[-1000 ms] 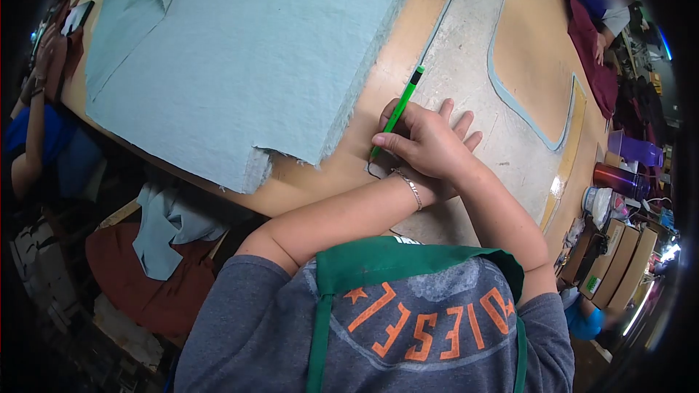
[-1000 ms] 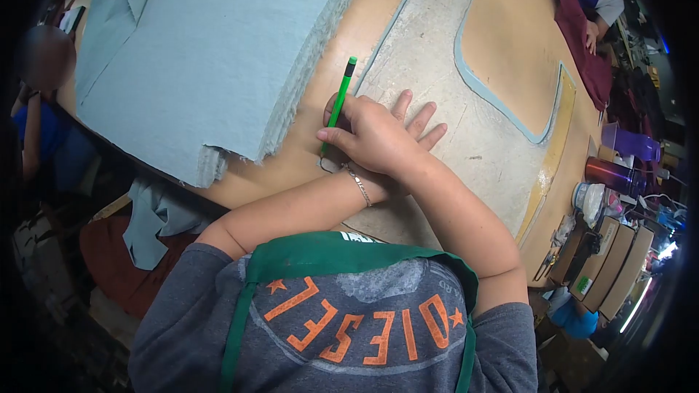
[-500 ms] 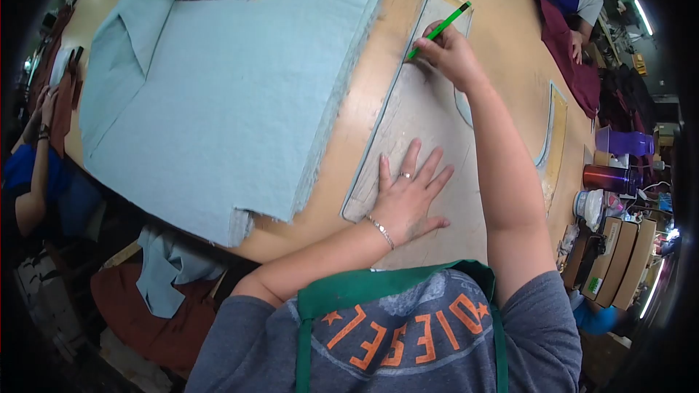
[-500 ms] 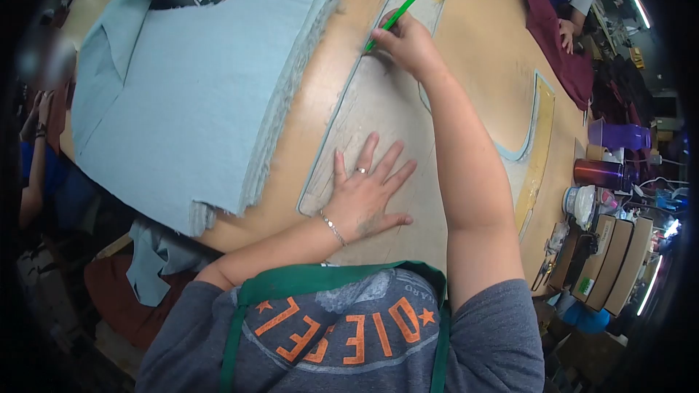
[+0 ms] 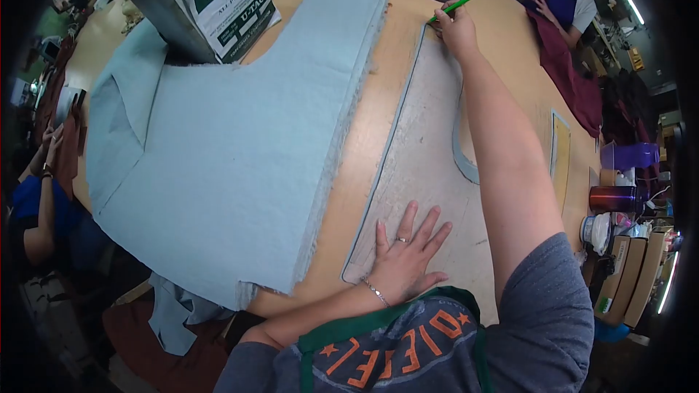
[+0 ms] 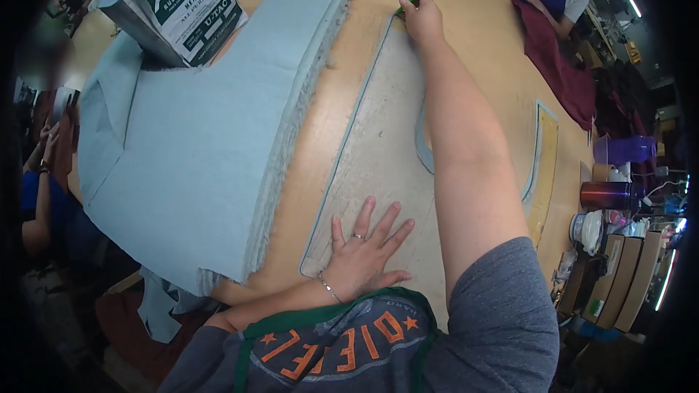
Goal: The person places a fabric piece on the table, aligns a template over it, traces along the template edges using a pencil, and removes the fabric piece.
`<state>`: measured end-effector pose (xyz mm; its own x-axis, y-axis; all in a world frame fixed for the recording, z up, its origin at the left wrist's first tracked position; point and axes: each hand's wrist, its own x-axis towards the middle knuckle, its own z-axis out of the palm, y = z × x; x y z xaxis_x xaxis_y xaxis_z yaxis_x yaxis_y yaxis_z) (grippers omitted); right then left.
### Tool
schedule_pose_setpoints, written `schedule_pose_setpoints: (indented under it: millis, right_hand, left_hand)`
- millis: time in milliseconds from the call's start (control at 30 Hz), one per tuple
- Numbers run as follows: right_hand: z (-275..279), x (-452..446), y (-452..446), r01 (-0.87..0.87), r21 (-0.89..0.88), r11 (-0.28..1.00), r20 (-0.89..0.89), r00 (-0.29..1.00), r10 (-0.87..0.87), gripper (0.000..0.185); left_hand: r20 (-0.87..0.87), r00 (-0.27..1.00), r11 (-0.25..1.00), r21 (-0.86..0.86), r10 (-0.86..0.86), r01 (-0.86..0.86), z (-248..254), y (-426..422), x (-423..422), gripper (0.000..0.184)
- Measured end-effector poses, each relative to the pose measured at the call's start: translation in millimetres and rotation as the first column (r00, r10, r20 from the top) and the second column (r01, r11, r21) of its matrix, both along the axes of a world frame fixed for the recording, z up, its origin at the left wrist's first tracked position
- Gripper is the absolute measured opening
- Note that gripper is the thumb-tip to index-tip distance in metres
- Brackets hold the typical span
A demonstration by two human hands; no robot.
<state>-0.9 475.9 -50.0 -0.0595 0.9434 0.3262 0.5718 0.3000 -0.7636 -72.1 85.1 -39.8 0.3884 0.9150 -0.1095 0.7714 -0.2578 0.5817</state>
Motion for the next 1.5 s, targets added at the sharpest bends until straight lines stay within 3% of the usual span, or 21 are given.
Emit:
schedule_pose_setpoints:
  millis: [33,100,167,300,367,500,567,700,767,867,900,1000,1067,1200,1233,1333,1433,1500]
  right_hand:
    - [-6.6,-0.7,2.3,0.053,0.165,0.985,0.110,0.991,-0.072,0.016]
    - [-22.9,2.3,1.9,0.122,0.127,0.984,-0.248,0.965,-0.087,0.017]
    - [-8.2,9.2,-29.2,0.127,-0.014,0.992,-0.561,0.820,-0.113,0.021]
    - [24.9,84.3,-140.4,0.146,-0.088,0.985,-0.570,0.804,-0.170,0.021]
    - [30.4,136.1,-208.4,0.128,-0.136,0.982,-0.490,0.853,-0.179,0.018]
    - [17.0,200.1,-341.4,0.292,-0.401,0.868,-0.531,0.699,-0.480,0.019]
    - [14.6,206.0,-390.4,0.207,-0.512,0.834,-0.557,0.659,-0.506,0.017]
    - [21.0,152.2,-432.0,0.021,-0.545,0.838,-0.618,0.665,-0.419,0.010]
    - [24.0,136.6,-441.0,-0.239,-0.491,0.838,-0.672,0.716,-0.190,0.013]
    - [18.4,118.9,-450.5,-0.394,-0.420,0.818,-0.745,0.664,-0.062,0.012]
    - [12.5,118.2,-451.7,-0.430,-0.415,0.802,-0.746,0.665,-0.030,0.012]
    - [0.5,120.5,-453.6,-0.552,-0.390,0.737,-0.750,0.655,0.093,0.013]
    - [0.2,122.7,-455.4,-0.641,-0.353,0.682,-0.766,0.617,0.183,0.016]
    - [-3.5,127.2,-450.5,-0.674,-0.390,0.627,-0.778,0.605,0.166,0.018]
    - [-1.8,126.4,-450.0,-0.686,-0.373,0.625,-0.825,0.553,0.114,0.018]
    - [-3.0,127.9,-449.9,-0.645,-0.356,0.676,-0.849,0.525,0.054,0.018]
    - [-8.0,127.2,-451.6,-0.643,-0.306,0.702,-0.842,0.527,0.116,0.017]
    - [-3.5,127.9,-452.2,-0.627,-0.342,0.699,-0.762,0.620,0.183,0.016]
  left_hand:
    - [-0.001,1.000,1.000,-0.016,-0.003,0.003,0.5,-0.4,0.7,0.080]
    - [-0.007,1.000,0.999,-0.044,-0.019,0.018,1.9,1.9,-0.3,0.079]
    - [-0.040,0.998,0.997,-0.064,-0.040,0.037,2.2,4.6,-0.4,0.077]
    - [-0.048,0.998,0.999,-0.029,-0.036,0.035,3.8,1.5,-1.1,0.077]
    - [-0.061,0.997,0.999,-0.029,-0.042,0.040,6.6,1.3,-0.8,0.076]
    - [-0.097,0.995,0.998,0.065,-0.015,0.022,6.9,1.1,1.0,0.072]
    - [-0.069,0.997,0.986,0.163,0.032,-0.020,7.9,-1.8,3.1,0.061]
    - [0.196,0.967,0.919,0.388,-0.160,0.073,14.1,-15.4,6.8,0.044]
    - [0.236,0.941,0.896,0.426,-0.242,0.123,22.9,-31.7,16.2,0.033]
    - [0.255,0.943,0.937,0.326,-0.215,0.126,16.8,-52.2,17.0,0.021]
    - [0.268,0.943,0.917,0.390,-0.199,0.083,22.4,-57.9,17.1,0.014]
    - [0.203,0.973,0.940,0.340,-0.105,0.031,12.6,-76.5,10.6,0.013]
    - [0.254,0.961,0.940,0.341,-0.111,0.019,2.9,-79.9,7.2,0.012]
    - [0.316,0.937,0.933,0.359,-0.147,0.025,-6.0,-80.0,6.5,0.012]
    - [0.341,0.926,0.941,0.335,-0.159,0.039,-1.9,-79.3,6.4,0.012]
    - [0.291,0.939,0.938,0.336,-0.184,0.079,1.3,-80.6,5.9,0.012]
    - [0.276,0.947,0.938,0.340,-0.166,0.065,-1.5,-82.5,6.7,0.012]
    - [0.267,0.951,0.932,0.359,-0.158,0.055,-4.3,-81.3,7.7,0.013]
